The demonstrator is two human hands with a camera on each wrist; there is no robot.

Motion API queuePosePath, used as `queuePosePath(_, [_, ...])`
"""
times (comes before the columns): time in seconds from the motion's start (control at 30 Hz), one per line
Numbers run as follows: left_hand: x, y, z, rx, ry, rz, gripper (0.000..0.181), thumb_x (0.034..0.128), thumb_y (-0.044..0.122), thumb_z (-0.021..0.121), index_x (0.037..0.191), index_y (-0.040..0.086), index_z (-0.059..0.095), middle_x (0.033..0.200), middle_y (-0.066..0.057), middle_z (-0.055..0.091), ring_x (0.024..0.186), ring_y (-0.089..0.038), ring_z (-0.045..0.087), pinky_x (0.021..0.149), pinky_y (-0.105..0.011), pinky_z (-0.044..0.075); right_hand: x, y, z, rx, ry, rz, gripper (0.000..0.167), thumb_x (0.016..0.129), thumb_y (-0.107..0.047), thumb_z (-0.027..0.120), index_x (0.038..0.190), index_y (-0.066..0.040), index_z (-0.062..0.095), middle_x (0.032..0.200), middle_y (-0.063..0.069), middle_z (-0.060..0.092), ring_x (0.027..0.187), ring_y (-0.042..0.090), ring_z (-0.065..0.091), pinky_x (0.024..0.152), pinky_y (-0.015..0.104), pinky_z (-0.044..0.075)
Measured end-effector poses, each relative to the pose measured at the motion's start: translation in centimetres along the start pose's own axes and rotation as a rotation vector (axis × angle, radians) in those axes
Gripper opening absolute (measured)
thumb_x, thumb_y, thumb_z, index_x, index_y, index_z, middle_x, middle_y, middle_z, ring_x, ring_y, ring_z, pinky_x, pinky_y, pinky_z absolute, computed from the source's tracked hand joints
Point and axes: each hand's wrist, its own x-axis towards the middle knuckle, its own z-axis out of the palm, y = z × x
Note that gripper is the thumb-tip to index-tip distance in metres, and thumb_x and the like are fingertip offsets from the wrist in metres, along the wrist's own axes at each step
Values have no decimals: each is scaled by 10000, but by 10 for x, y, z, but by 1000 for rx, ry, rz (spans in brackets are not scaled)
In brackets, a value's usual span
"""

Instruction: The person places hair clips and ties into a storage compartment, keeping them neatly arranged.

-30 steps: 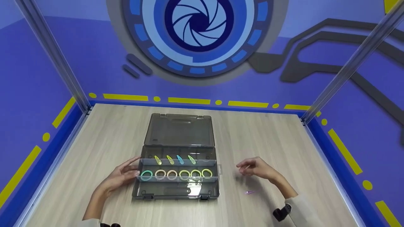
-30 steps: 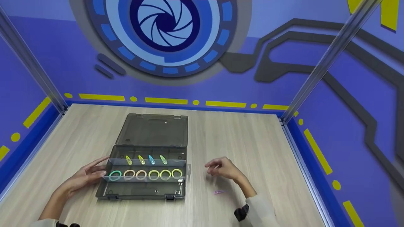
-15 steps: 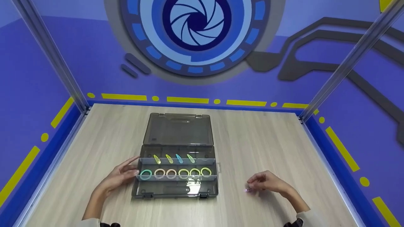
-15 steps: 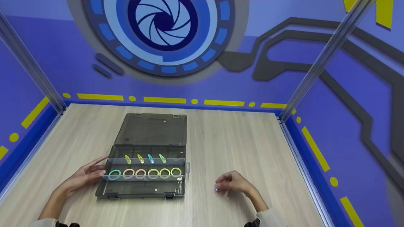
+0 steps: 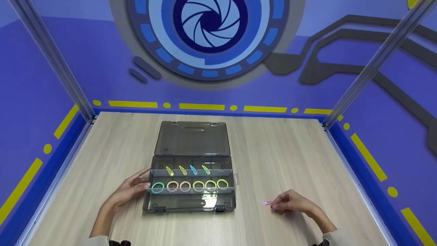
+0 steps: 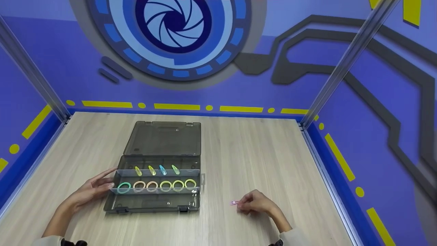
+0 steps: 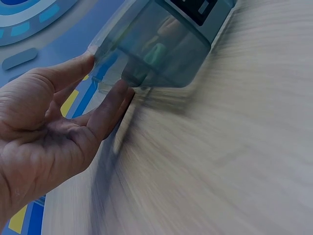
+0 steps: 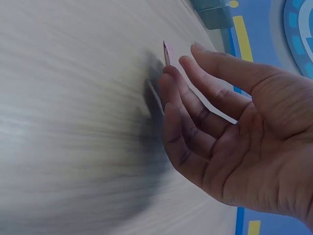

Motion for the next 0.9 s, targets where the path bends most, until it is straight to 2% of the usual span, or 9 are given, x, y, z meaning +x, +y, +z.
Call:
queuePosePath(0.2, [2, 1, -2, 9, 4, -1, 720, 1003, 245, 660, 1623, 200, 299, 1557, -263, 406, 1398, -357, 480, 1175, -534, 388, 4, 2, 4, 7, 68, 33, 272, 971, -126, 689, 1095, 114, 719, 914, 146, 759, 727, 84, 641, 630, 203, 512])
queuePosePath(0.5, [4, 2, -5, -5, 9, -5, 720, 996, 233, 669, 1619, 193, 310, 1548, -261, 407, 1385, -341, 481, 1168, -524, 397, 16, 1, 12, 10, 185, 73, 292, 963, -161, 702, 1124, 82, 711, 872, 58, 745, 738, 105, 650, 624, 221, 526])
queuePosePath(0.77, [4, 1, -1, -31, -13, -33, 734, 1005, 239, 662, 1627, 173, 279, 1534, -270, 399, 1303, -256, 538, 1150, -492, 429, 29, -1, 23, 2, 266, 45, 268, 966, -149, 705, 1101, 83, 708, 837, 49, 725, 711, 101, 622, 592, 196, 510])
queuePosePath(0.9, [3, 1, -2, -38, -19, -36, 734, 1010, 228, 656, 1630, 169, 267, 1542, -276, 377, 1267, -214, 550, 1141, -466, 444, 38, -3, 31, -61, 322, -3, 241, 938, -150, 744, 1045, 65, 724, 820, 82, 735, 674, 98, 622, 564, 195, 515])
